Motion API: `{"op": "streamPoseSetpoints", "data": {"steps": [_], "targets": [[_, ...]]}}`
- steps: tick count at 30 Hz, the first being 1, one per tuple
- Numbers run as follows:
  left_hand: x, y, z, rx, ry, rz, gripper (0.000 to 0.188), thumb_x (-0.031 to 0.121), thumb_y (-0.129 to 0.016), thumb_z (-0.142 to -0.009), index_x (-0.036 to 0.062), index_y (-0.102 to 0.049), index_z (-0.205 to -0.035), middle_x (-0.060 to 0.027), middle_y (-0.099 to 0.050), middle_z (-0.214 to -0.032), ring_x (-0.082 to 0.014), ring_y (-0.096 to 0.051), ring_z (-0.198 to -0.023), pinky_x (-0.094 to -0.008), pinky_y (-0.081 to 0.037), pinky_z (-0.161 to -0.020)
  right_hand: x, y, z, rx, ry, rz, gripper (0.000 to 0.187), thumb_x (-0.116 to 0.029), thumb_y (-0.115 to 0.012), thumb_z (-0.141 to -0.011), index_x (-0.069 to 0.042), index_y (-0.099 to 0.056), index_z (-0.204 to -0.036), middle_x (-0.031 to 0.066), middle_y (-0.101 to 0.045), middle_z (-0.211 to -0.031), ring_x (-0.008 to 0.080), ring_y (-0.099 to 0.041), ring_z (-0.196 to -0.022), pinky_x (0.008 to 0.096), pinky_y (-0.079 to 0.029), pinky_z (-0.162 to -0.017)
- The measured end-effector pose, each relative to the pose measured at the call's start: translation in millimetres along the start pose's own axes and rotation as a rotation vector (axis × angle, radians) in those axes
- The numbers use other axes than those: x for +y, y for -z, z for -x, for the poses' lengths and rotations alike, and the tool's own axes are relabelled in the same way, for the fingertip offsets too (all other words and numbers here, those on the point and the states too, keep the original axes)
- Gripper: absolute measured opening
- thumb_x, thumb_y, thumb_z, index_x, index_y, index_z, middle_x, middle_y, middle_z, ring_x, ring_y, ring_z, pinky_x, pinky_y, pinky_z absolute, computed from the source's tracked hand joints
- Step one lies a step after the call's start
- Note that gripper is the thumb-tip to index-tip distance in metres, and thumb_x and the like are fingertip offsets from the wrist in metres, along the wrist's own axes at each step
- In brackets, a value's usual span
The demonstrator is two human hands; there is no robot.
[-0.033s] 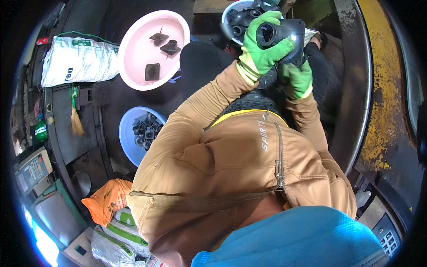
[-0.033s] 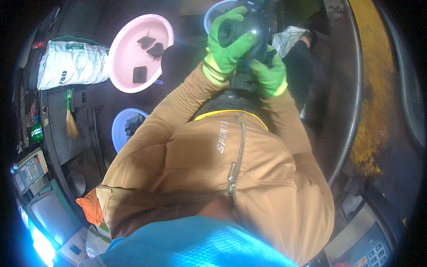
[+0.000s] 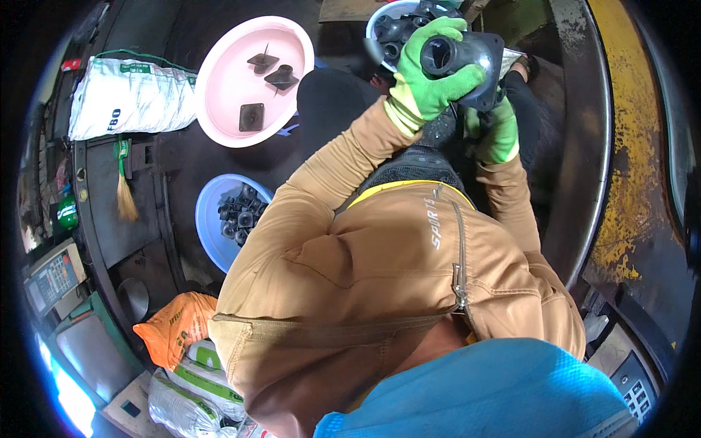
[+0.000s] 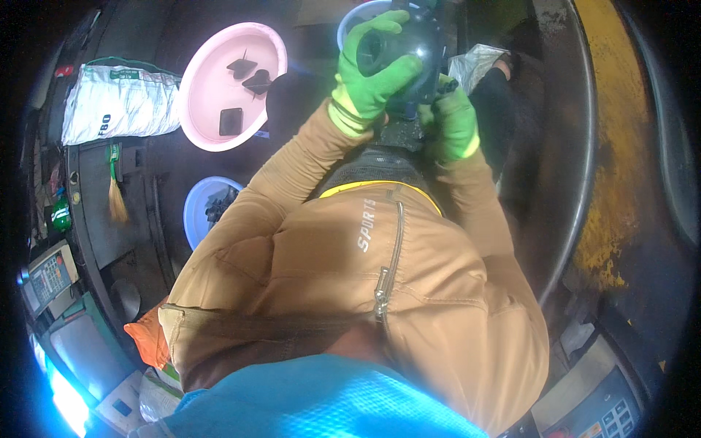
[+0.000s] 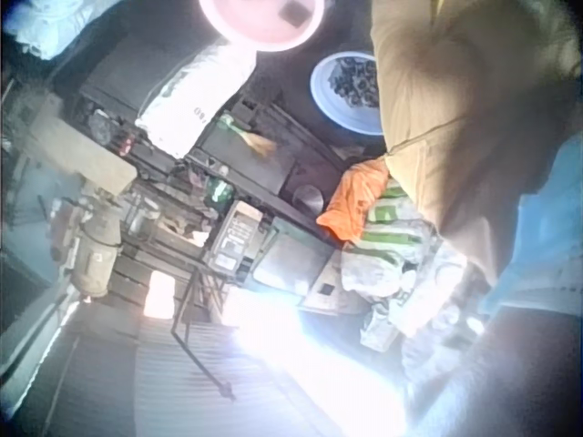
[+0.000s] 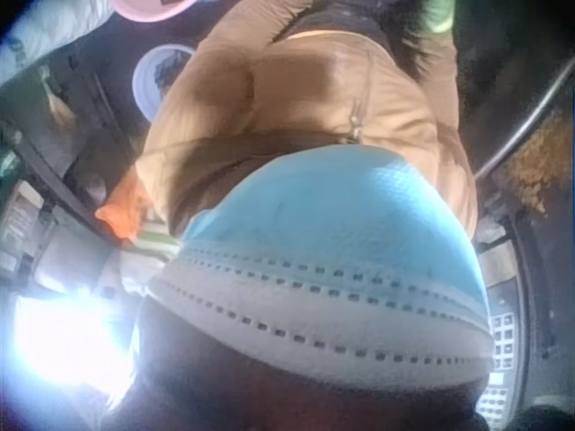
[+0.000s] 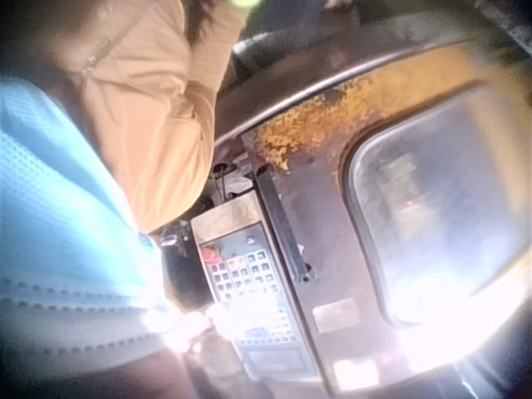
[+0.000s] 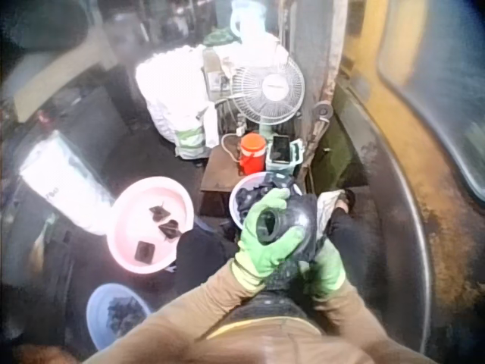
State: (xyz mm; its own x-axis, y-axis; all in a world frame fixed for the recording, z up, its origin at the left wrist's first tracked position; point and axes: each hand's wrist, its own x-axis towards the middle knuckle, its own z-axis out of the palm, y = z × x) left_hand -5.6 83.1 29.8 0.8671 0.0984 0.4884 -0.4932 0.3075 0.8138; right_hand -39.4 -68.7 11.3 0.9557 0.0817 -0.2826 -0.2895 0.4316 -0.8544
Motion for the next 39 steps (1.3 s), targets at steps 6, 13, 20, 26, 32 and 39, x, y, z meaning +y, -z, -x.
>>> {"op": "streamPoseSetpoints", "data": {"steps": [6, 13, 20, 26, 32, 39], "targets": [[6, 8, -13, -0.079, -0.363, -0.479, 0.054, 0.027, -0.092, -0.058, 0.0087, -0.068, -0.102, -0.0081, -0.068, -0.103, -0.0270, -0.065, -0.099, -0.0386, -0.051, -0.091, 0, 41, -5, -0.234, 0.134, 0.393, 0.033, -0.025, -0.053, -0.101, -0.005, -0.058, -0.126, 0.0046, -0.064, -0.112, 0.0119, -0.061, -0.091, 0.0239, -0.049, -0.073], [16, -25, 3, 0.033, -0.335, -0.521, 0.056, 0.034, -0.094, -0.053, 0.0099, -0.068, -0.097, -0.0066, -0.067, -0.097, -0.0292, -0.064, -0.091, -0.0408, -0.051, -0.087, 22, 4, -12, -0.156, 0.626, 0.354, 0.036, -0.021, -0.051, -0.102, -0.003, -0.052, -0.134, 0.0102, -0.062, -0.122, 0.0213, -0.062, -0.110, 0.0331, -0.051, -0.094], [33, -18, -2, -0.148, -0.431, -0.438, 0.052, 0.020, -0.088, -0.063, 0.0085, -0.063, -0.106, -0.0119, -0.067, -0.104, -0.0306, -0.063, -0.102, -0.0428, -0.049, -0.095, 7, -12, -4, -0.527, 0.437, -0.073, 0.041, -0.027, -0.045, -0.104, -0.006, -0.044, -0.140, 0.0078, -0.054, -0.132, 0.0183, -0.054, -0.120, 0.0313, -0.048, -0.099], [40, -2, -14, -0.516, -0.262, -0.136, 0.048, 0.018, -0.087, -0.064, 0.0065, -0.063, -0.105, -0.0140, -0.067, -0.106, -0.0287, -0.064, -0.102, -0.0407, -0.051, -0.091, -21, 10, 3, -0.719, 0.448, 0.358, 0.046, -0.027, -0.054, -0.100, -0.006, -0.046, -0.140, 0.0094, -0.057, -0.134, 0.0203, -0.057, -0.121, 0.0347, -0.050, -0.100], [39, 4, -24, -0.821, -0.329, -0.088, 0.046, 0.022, -0.085, -0.069, 0.0042, -0.063, -0.106, -0.0156, -0.068, -0.114, -0.0324, -0.062, -0.112, -0.0434, -0.050, -0.099, -40, 25, 12, -0.825, 0.509, 0.854, 0.053, -0.028, -0.070, -0.088, -0.005, -0.053, -0.132, 0.0071, -0.059, -0.119, 0.0181, -0.056, -0.110, 0.0328, -0.048, -0.092], [21, 4, -16, -1.164, 0.290, 0.466, 0.052, 0.017, -0.086, -0.064, 0.0023, -0.068, -0.111, -0.0133, -0.069, -0.120, -0.0278, -0.059, -0.121, -0.0416, -0.043, -0.107, -9, -5, 14, -1.223, -0.039, -0.108, 0.051, -0.050, -0.046, -0.097, -0.004, -0.058, -0.115, 0.0015, -0.055, -0.078, 0.0126, -0.051, -0.066, 0.0253, -0.044, -0.060]]}}
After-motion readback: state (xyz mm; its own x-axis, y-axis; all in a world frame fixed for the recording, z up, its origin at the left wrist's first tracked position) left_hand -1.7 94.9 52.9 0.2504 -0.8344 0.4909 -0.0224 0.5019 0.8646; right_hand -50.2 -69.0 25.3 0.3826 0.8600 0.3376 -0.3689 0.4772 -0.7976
